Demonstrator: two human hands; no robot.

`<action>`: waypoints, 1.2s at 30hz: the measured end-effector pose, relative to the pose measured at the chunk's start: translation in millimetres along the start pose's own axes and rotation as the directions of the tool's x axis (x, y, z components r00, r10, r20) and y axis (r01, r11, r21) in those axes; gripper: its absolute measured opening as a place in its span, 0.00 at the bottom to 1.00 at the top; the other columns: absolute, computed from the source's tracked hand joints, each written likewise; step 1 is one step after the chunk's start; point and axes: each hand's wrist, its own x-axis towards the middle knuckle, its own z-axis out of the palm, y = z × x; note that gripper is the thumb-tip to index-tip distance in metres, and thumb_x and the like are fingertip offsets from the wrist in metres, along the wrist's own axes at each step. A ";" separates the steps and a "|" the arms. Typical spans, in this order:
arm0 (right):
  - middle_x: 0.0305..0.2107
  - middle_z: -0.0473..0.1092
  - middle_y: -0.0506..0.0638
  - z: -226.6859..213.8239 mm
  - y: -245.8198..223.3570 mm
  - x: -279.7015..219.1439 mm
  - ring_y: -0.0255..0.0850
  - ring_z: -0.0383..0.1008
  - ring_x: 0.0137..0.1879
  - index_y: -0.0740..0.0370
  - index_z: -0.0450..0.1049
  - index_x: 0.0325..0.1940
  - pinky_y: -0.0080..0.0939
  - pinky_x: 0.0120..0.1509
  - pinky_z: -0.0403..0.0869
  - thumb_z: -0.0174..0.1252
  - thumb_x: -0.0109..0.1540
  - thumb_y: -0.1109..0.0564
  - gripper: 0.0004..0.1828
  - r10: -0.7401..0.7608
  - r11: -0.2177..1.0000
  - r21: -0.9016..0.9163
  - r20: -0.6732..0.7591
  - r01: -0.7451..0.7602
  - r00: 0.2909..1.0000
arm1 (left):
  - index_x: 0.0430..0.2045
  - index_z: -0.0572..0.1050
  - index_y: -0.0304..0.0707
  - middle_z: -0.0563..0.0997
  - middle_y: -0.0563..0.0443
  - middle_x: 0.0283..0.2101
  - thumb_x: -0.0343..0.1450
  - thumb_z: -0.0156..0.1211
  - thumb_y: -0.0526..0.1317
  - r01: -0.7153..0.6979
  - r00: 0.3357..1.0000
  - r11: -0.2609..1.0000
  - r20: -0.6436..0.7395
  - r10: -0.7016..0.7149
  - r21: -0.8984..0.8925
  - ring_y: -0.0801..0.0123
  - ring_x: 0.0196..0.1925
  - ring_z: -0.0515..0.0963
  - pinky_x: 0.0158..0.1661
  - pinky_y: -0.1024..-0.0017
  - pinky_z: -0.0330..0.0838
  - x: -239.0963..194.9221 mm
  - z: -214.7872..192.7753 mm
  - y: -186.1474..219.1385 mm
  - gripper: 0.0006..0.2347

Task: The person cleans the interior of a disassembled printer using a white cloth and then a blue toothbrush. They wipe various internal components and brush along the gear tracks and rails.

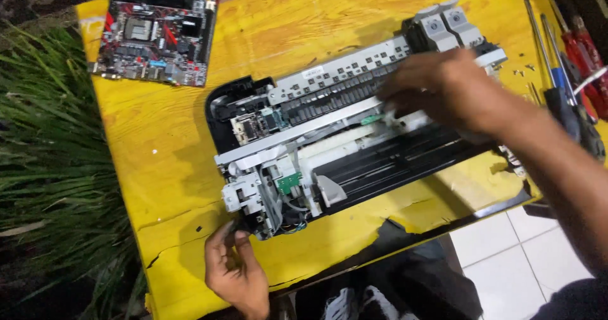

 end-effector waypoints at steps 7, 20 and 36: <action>0.36 0.77 0.53 -35.7 74.1 -83.2 0.47 0.77 0.46 0.56 0.83 0.45 0.46 0.49 0.74 0.73 0.58 0.70 0.15 0.109 0.944 -0.302 -0.104 -0.136 0.989 | 0.48 0.74 0.24 0.83 0.36 0.38 0.76 0.56 0.23 -0.044 0.999 0.999 -0.034 0.043 -0.022 0.63 0.36 0.82 0.37 0.73 0.77 -5.3 0.8 6.4 0.08; 0.50 0.74 0.62 -14.0 -19.0 -80.5 0.53 0.80 0.49 0.64 0.76 0.57 0.46 0.53 0.81 0.62 0.58 0.65 0.22 0.119 0.991 -0.071 0.034 -0.116 0.992 | 0.55 0.75 0.33 0.78 0.39 0.57 0.77 0.53 0.44 -0.799 0.595 0.537 0.493 0.635 0.272 0.48 0.58 0.78 0.59 0.54 0.73 -62.2 96.0 157.9 0.16; 0.14 0.70 0.46 23.5 13.1 -38.2 0.45 0.74 0.22 0.58 0.72 0.22 0.48 0.28 0.73 0.49 0.62 0.68 0.15 0.382 0.898 -0.406 0.523 -0.171 0.762 | 0.29 0.78 0.43 0.82 0.55 0.30 0.76 0.46 0.32 -0.835 0.536 0.446 0.292 0.792 0.323 0.72 0.27 0.75 0.30 0.72 0.62 -34.5 128.6 154.5 0.11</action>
